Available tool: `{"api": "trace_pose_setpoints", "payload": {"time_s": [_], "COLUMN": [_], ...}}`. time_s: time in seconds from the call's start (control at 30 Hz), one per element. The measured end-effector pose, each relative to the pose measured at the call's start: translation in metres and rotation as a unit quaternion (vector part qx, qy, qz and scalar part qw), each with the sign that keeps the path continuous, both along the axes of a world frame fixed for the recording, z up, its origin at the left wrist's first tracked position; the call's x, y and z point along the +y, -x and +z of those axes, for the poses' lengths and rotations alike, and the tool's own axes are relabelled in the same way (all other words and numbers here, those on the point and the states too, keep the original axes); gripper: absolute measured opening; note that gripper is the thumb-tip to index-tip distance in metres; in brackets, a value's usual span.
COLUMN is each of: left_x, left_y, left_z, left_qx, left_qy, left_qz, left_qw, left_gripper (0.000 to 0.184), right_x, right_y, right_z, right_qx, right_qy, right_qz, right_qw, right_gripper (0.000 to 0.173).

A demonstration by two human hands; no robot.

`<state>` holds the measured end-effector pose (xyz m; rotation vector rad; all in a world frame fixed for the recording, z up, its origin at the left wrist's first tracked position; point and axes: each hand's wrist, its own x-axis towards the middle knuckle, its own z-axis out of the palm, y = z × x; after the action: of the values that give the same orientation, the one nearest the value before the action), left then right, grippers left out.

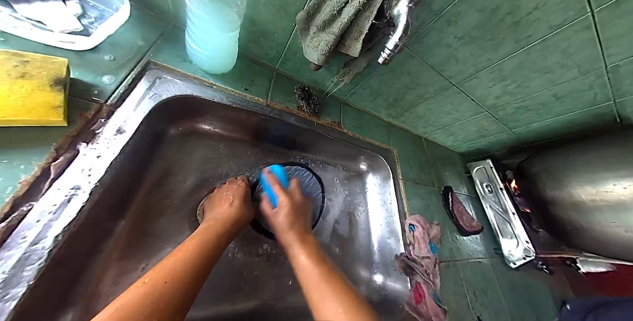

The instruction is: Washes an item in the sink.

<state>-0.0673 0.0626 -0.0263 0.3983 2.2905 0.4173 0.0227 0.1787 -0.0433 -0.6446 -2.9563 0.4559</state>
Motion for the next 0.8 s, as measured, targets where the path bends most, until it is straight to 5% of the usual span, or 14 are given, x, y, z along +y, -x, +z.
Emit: {"api": "trace_pose_setpoints", "payload": {"time_s": [0.07, 0.17, 0.23, 0.33, 0.4, 0.53, 0.67, 0.8], "left_x": [-0.002, -0.001, 0.004, 0.022, 0.045, 0.106, 0.135, 0.124], "left_y": [0.001, 0.003, 0.002, 0.003, 0.004, 0.011, 0.004, 0.006], "left_z": [0.000, -0.003, 0.003, 0.024, 0.027, 0.003, -0.002, 0.033], "left_qx": [0.001, -0.008, -0.001, 0.062, 0.111, 0.140, 0.118, -0.002], "left_qy": [0.010, 0.021, 0.039, 0.066, 0.010, -0.150, -0.059, -0.031], "left_qz": [-0.008, -0.008, -0.019, -0.059, -0.110, -0.264, -0.345, -0.347], "left_qw": [1.000, 1.000, 0.999, 0.994, 0.988, 0.942, 0.929, 0.938], "left_gripper": [0.041, 0.043, 0.049, 0.057, 0.055, 0.054, 0.056, 0.037], "right_x": [-0.002, 0.063, 0.108, 0.148, 0.143, 0.121, 0.127, 0.131], "right_y": [-0.008, -0.023, -0.035, -0.064, -0.087, -0.109, -0.101, -0.101], "right_z": [-0.015, -0.017, -0.007, 0.006, 0.011, 0.003, -0.003, 0.001], "right_qx": [0.020, -0.006, -0.015, 0.124, 0.172, 0.155, 0.183, 0.191], "right_qy": [-0.024, -0.018, 0.040, 0.182, 0.236, 0.204, 0.179, 0.186], "right_qz": [0.027, -0.095, -0.195, -0.296, -0.304, -0.257, -0.233, -0.250], "right_qw": [0.999, 0.995, 0.980, 0.929, 0.907, 0.932, 0.938, 0.931], "right_gripper": [0.046, 0.048, 0.050, 0.048, 0.049, 0.051, 0.052, 0.052]}}
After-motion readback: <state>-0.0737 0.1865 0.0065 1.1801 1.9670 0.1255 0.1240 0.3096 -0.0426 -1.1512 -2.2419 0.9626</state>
